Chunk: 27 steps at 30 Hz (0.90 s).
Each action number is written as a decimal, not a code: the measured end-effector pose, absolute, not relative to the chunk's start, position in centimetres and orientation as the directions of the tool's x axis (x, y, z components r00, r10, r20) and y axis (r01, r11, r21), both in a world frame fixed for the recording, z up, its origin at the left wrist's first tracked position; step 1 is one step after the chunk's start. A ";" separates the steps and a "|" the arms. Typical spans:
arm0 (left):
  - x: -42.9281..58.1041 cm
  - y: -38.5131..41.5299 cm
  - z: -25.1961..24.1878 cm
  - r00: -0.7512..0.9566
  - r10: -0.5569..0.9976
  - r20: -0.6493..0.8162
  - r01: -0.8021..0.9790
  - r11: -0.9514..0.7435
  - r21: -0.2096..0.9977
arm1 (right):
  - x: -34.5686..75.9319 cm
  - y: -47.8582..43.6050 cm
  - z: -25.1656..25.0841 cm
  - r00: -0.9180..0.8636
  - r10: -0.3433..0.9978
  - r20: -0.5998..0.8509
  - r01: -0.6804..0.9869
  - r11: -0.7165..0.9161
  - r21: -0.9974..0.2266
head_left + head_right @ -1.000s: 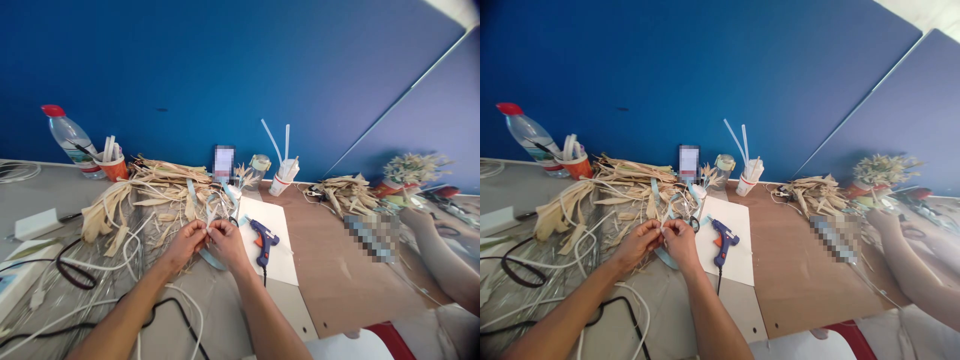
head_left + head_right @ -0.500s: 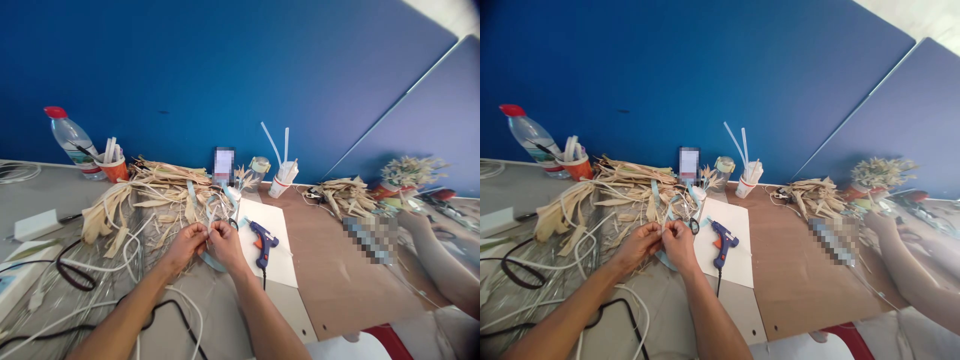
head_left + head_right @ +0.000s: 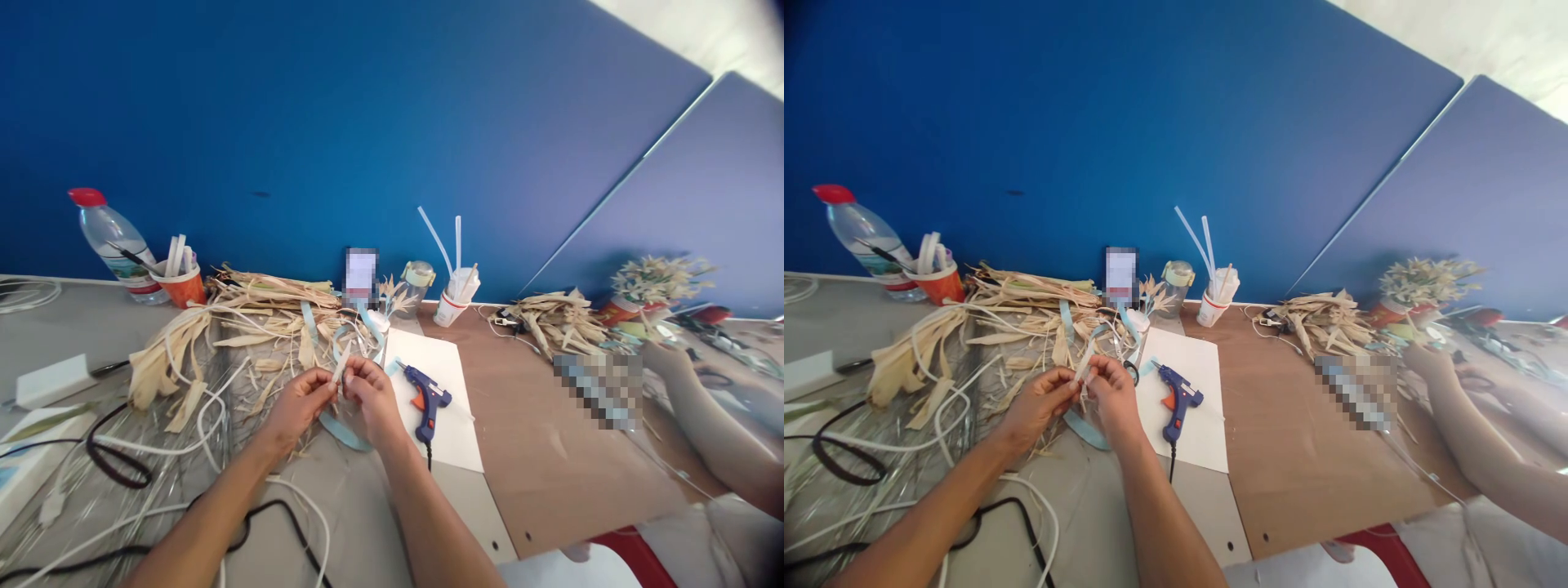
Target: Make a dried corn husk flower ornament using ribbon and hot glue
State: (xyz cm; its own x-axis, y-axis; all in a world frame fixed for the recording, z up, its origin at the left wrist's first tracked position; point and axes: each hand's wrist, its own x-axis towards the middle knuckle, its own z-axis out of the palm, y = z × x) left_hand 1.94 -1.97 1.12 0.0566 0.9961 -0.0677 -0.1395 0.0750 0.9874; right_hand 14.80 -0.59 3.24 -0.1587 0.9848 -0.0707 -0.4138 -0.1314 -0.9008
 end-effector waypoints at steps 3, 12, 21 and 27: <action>2.2 -2.1 1.4 0.055 0.998 -0.023 -0.068 0.027 0.997 | 15.2 -0.7 3.7 -0.198 0.977 -0.078 -0.449 -0.161 -0.879; 2.3 -2.0 1.6 0.059 0.998 0.032 0.025 -0.034 0.999 | 15.4 -0.4 3.7 -0.173 0.975 -0.140 -0.454 -0.205 -0.867; 2.2 -2.1 1.3 0.135 0.990 0.052 0.059 -0.061 0.996 | 15.6 -0.2 3.4 -0.223 0.939 -0.261 -0.517 -0.341 -0.785; 2.2 -2.2 1.4 0.140 0.989 0.054 0.046 -0.061 0.997 | 15.8 -0.2 3.4 -0.265 0.909 -0.321 -0.546 -0.416 -0.727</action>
